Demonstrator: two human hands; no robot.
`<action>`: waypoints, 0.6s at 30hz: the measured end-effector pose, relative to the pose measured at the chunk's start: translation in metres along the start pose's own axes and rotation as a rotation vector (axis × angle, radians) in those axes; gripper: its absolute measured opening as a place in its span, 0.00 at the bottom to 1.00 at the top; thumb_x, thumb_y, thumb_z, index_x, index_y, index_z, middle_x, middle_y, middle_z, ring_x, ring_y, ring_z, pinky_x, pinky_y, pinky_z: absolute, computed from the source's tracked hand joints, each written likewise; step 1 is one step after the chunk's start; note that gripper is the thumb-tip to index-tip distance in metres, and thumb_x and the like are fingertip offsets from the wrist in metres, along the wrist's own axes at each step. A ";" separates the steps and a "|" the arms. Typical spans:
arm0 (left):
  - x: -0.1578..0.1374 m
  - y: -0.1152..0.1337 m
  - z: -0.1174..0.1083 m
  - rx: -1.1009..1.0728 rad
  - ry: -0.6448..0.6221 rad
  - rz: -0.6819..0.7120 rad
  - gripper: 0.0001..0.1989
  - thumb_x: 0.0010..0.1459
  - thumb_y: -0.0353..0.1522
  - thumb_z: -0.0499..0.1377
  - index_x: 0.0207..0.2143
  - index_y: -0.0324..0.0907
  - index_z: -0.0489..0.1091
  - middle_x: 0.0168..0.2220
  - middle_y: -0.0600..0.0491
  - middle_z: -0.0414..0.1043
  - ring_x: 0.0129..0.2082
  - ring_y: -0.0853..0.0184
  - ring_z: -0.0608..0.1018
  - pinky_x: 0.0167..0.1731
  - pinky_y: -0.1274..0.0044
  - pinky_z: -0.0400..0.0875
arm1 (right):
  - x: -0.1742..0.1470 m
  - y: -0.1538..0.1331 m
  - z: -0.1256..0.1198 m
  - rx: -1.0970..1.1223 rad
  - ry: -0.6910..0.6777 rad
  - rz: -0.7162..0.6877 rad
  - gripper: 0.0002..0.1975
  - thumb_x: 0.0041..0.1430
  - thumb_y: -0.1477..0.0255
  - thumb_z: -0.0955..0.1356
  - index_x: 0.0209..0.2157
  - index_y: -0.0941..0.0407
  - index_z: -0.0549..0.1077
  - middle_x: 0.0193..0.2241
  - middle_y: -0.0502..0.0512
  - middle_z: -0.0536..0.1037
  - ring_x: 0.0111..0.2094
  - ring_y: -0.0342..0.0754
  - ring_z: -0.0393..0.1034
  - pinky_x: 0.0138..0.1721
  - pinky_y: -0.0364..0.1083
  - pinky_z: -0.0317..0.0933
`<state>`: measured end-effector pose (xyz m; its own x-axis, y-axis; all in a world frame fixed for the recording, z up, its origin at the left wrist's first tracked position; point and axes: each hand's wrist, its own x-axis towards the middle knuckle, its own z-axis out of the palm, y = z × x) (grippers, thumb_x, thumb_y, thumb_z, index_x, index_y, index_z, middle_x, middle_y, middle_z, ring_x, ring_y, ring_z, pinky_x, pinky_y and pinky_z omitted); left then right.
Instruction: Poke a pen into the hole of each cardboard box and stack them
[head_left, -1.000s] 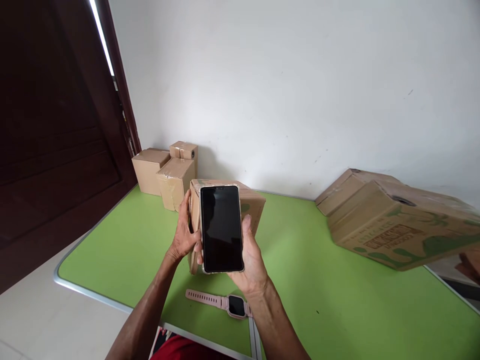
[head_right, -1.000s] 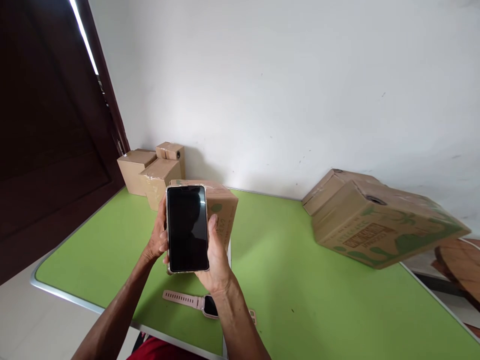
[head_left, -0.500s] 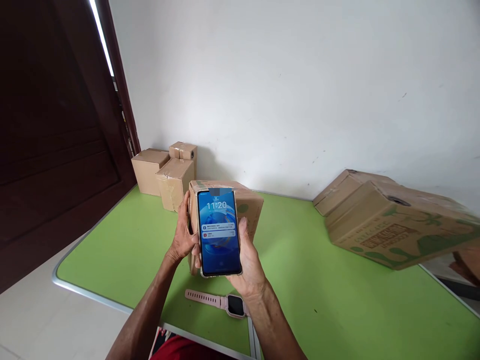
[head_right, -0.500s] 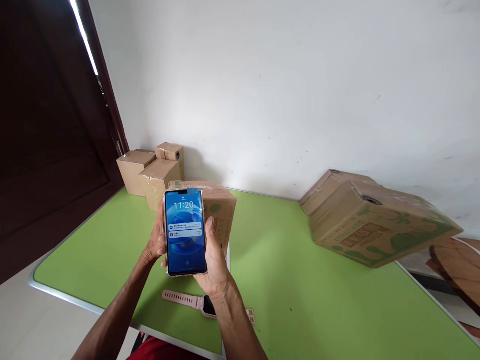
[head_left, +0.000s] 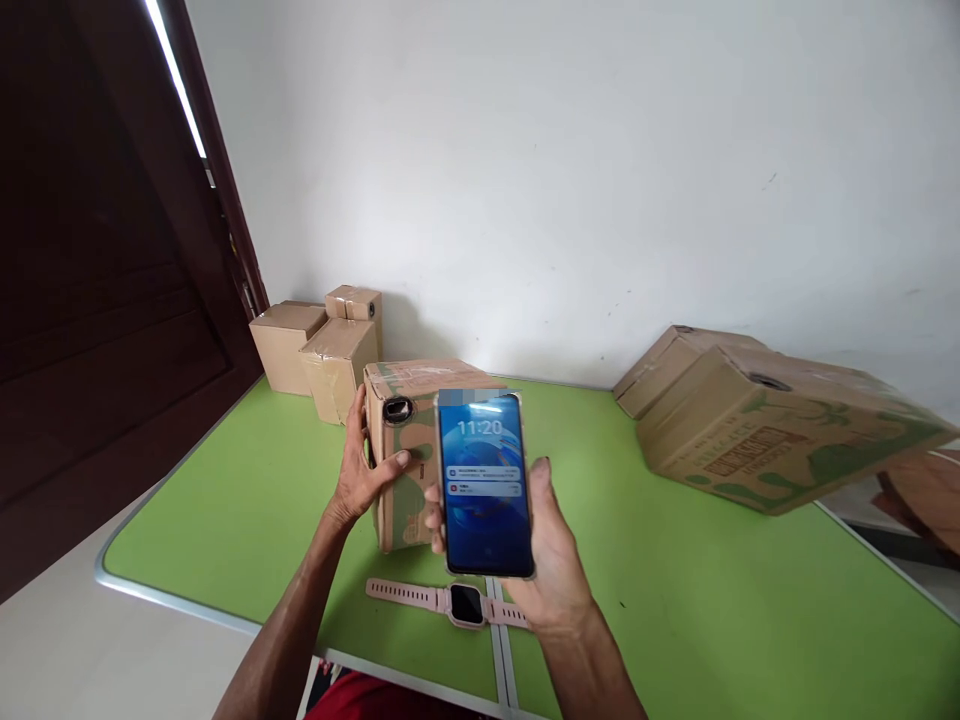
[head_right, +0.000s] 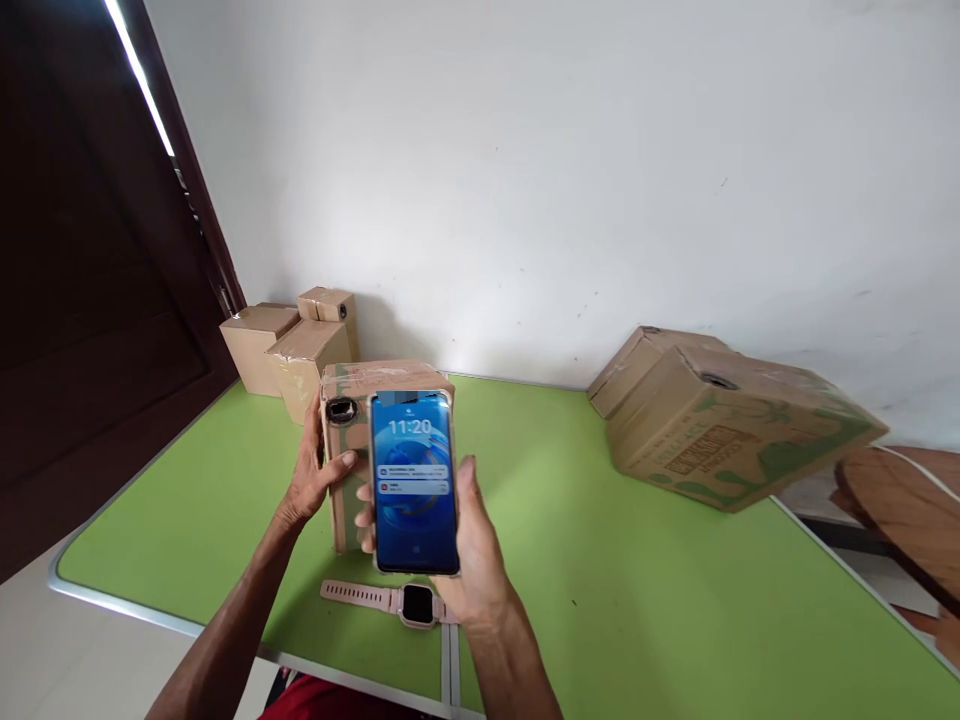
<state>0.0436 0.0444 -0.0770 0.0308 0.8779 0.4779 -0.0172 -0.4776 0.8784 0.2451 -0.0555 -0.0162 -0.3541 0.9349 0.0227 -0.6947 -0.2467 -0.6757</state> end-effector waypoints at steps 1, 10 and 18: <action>0.000 0.001 0.000 -0.002 -0.003 -0.005 0.59 0.56 0.54 0.71 0.80 0.49 0.47 0.80 0.41 0.52 0.77 0.39 0.60 0.75 0.48 0.57 | -0.007 -0.004 -0.007 -0.005 0.037 -0.011 0.39 0.61 0.35 0.71 0.50 0.55 0.88 0.45 0.64 0.90 0.40 0.57 0.87 0.40 0.51 0.81; 0.001 0.001 0.002 -0.036 -0.001 -0.028 0.59 0.55 0.53 0.71 0.80 0.47 0.47 0.79 0.39 0.53 0.75 0.38 0.63 0.73 0.49 0.59 | -0.054 -0.024 -0.102 -0.089 0.620 -0.180 0.34 0.58 0.37 0.74 0.49 0.52 0.87 0.45 0.64 0.90 0.43 0.62 0.88 0.41 0.56 0.83; 0.004 0.003 0.006 0.002 -0.023 -0.004 0.58 0.56 0.53 0.71 0.80 0.49 0.47 0.78 0.41 0.55 0.75 0.40 0.64 0.72 0.49 0.60 | -0.052 0.001 -0.160 -0.441 0.872 -0.010 0.33 0.44 0.42 0.81 0.39 0.56 0.84 0.34 0.62 0.90 0.40 0.66 0.87 0.38 0.57 0.82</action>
<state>0.0501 0.0463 -0.0728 0.0536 0.8788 0.4742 -0.0148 -0.4741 0.8803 0.3632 -0.0638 -0.1355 0.3611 0.8411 -0.4026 -0.3355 -0.2856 -0.8977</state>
